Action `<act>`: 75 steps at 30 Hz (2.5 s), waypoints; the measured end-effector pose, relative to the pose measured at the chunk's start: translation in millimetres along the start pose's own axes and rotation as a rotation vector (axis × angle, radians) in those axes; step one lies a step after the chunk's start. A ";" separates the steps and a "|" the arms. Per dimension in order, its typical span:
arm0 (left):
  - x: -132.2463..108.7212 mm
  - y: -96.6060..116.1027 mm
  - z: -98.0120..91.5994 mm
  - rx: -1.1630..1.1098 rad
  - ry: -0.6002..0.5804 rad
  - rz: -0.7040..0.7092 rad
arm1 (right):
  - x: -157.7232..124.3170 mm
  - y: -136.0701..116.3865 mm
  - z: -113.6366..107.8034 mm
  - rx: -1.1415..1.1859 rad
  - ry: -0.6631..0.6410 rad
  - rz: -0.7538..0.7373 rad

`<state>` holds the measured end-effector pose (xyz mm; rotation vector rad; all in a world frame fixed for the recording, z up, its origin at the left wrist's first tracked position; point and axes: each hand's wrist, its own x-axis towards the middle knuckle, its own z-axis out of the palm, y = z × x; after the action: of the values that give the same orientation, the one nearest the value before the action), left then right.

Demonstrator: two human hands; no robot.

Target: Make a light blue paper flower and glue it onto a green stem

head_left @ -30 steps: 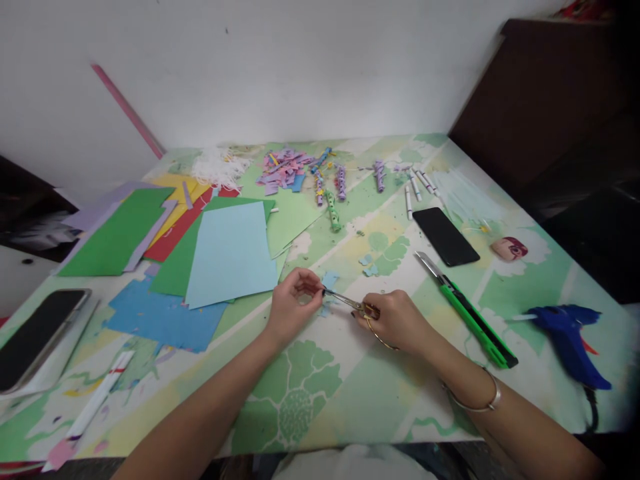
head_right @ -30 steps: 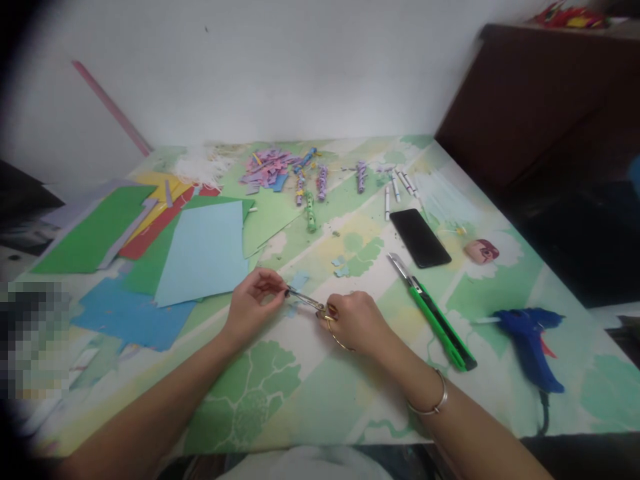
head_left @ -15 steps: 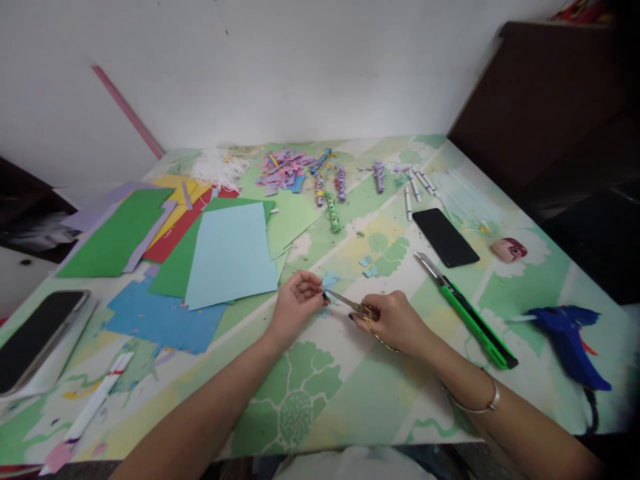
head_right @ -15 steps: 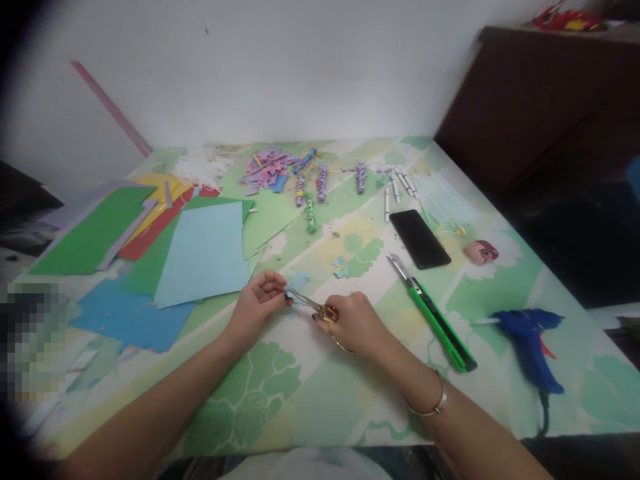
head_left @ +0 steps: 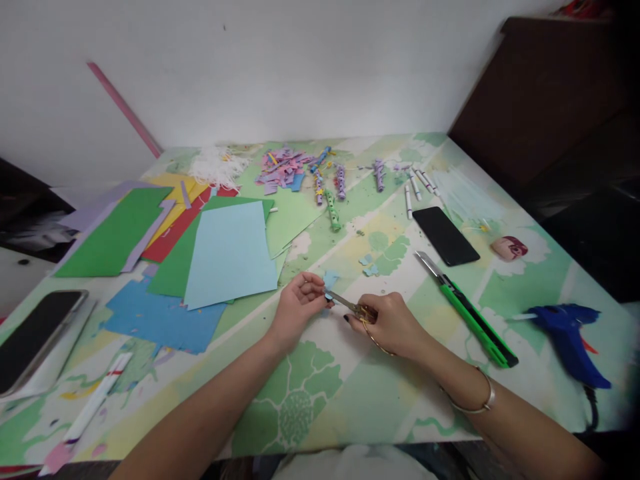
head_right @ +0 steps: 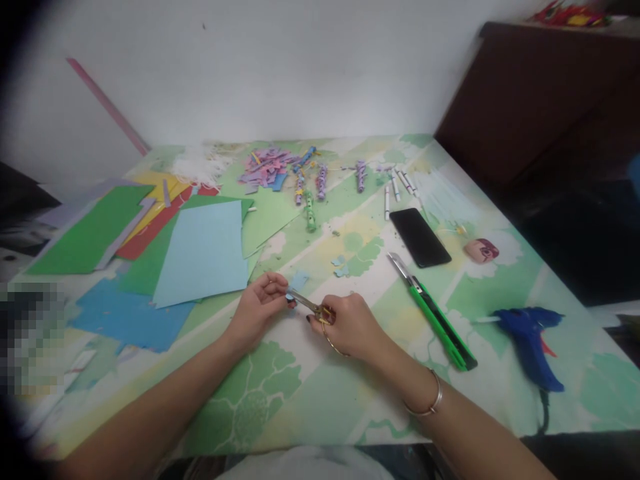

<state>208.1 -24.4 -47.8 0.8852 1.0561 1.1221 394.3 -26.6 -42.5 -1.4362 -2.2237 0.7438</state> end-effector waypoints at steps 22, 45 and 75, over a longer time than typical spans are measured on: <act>-0.2 -1.5 -1.0 -0.005 -0.007 0.015 | -1.4 -0.2 7.5 -0.017 0.073 -0.005; -2.2 4.5 4.8 0.062 0.041 0.062 | -0.9 -0.7 7.1 -0.023 0.083 0.000; -3.7 4.9 6.2 0.075 0.029 0.053 | -1.8 0.5 10.3 -0.041 0.104 -0.012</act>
<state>212.4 -27.2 -40.7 0.9638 1.1105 1.1482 389.4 -30.3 -50.9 -1.4460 -2.1777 0.6085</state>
